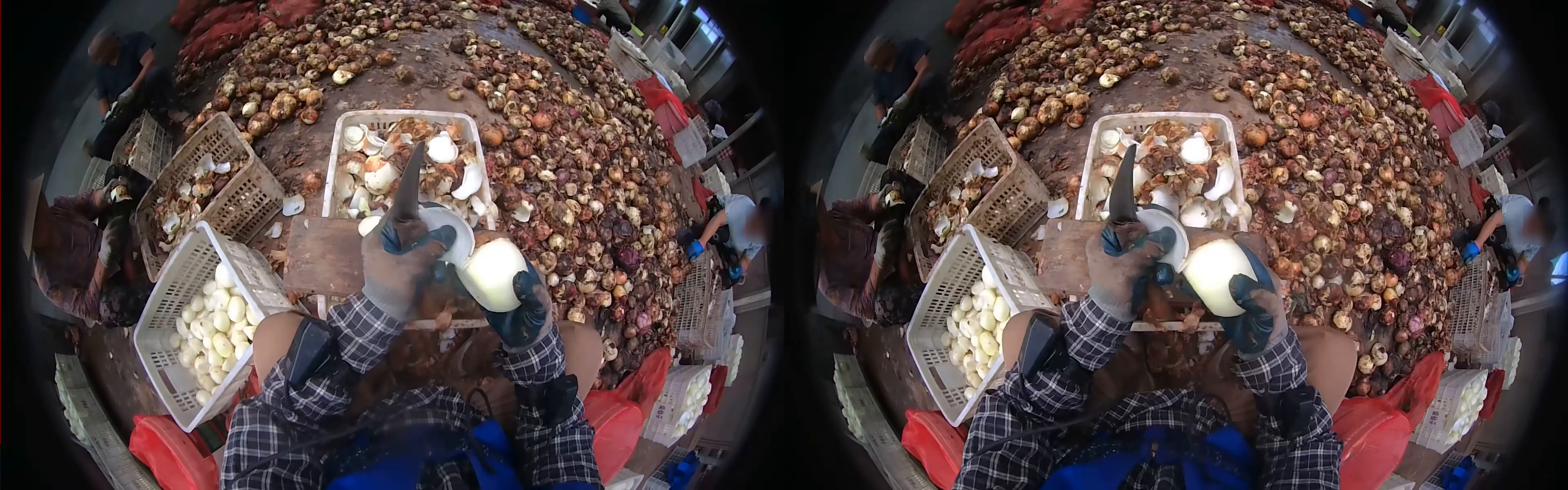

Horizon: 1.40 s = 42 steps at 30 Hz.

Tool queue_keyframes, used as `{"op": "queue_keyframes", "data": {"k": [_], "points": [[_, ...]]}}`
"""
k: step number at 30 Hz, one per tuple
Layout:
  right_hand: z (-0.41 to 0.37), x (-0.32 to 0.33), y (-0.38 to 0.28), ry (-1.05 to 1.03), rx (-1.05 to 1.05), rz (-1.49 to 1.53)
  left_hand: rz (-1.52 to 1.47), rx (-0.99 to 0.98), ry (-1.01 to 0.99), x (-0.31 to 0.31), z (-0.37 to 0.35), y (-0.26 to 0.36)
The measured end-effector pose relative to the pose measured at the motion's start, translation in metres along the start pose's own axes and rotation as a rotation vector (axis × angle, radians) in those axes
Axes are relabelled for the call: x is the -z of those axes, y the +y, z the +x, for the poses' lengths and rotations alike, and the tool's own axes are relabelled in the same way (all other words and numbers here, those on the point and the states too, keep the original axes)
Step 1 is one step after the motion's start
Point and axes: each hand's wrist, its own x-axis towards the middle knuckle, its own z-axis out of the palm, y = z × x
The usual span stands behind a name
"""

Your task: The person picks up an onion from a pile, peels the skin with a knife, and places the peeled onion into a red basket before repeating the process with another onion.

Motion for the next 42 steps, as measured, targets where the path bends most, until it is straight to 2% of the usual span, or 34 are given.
{"op": "queue_keyframes", "data": {"k": [2, 3, 5, 7, 8, 10, 13, 19, 22, 23, 25, 29, 32, 35, 38, 41, 42], "points": [[0.005, -0.008, -0.008, -0.054, 0.031, -0.050, 0.166, -0.082, 0.074, 0.006, 0.010, -0.005], [0.002, -0.015, -0.007, -0.026, 0.058, 0.093, 0.090, -0.071, 0.051, 0.009, 0.018, -0.006], [0.003, -0.010, -0.010, -0.044, 0.086, 0.112, 0.486, -0.406, 0.001, 0.018, 0.035, -0.001], [0.003, -0.009, -0.016, -0.031, 0.140, 0.109, 0.974, -0.559, -0.096, 0.010, 0.022, 0.015], [0.004, -0.005, -0.015, -0.019, 0.170, 0.128, 1.006, -0.671, -0.189, 0.006, 0.014, 0.013], [0.006, 0.008, -0.010, 0.006, 0.232, 0.167, 1.180, -0.715, -0.396, 0.006, -0.002, 0.009], [0.002, 0.017, -0.007, 0.079, 0.285, 0.222, 1.385, -0.714, -0.517, 0.005, -0.018, 0.007], [0.005, 0.026, 0.002, 0.171, 0.320, 0.277, 1.510, -0.612, -0.466, 0.003, -0.019, -0.002], [0.005, 0.028, -0.003, 0.210, 0.395, -0.072, 1.458, -0.425, -0.444, -0.001, -0.019, 0.000], [0.008, 0.023, -0.005, 0.270, 0.398, -0.156, 1.441, -0.383, -0.449, -0.002, -0.018, 0.003], [0.011, 0.017, -0.009, 0.254, 0.410, -0.275, 1.405, -0.298, -0.457, -0.003, -0.014, 0.008], [0.017, -0.002, -0.011, 0.227, 0.413, -0.454, 1.377, -0.566, -0.428, 0.002, -0.012, -0.011], [0.021, 0.001, -0.008, 0.235, 0.365, -0.449, 1.505, -0.492, -0.517, 0.000, -0.018, -0.001], [0.015, -0.010, -0.018, 0.313, 0.288, -0.429, 1.483, -0.476, -0.509, 0.000, -0.018, 0.000], [0.018, -0.004, -0.019, 0.276, 0.359, -0.634, 1.346, -0.675, -0.458, 0.008, -0.013, -0.005], [0.020, -0.005, -0.025, 0.260, 0.363, -0.672, 1.102, -0.376, -0.579, 0.018, -0.001, -0.011], [0.020, -0.004, -0.028, 0.258, 0.346, -0.700, 1.165, -0.441, -0.567, 0.018, -0.001, -0.009]]}}
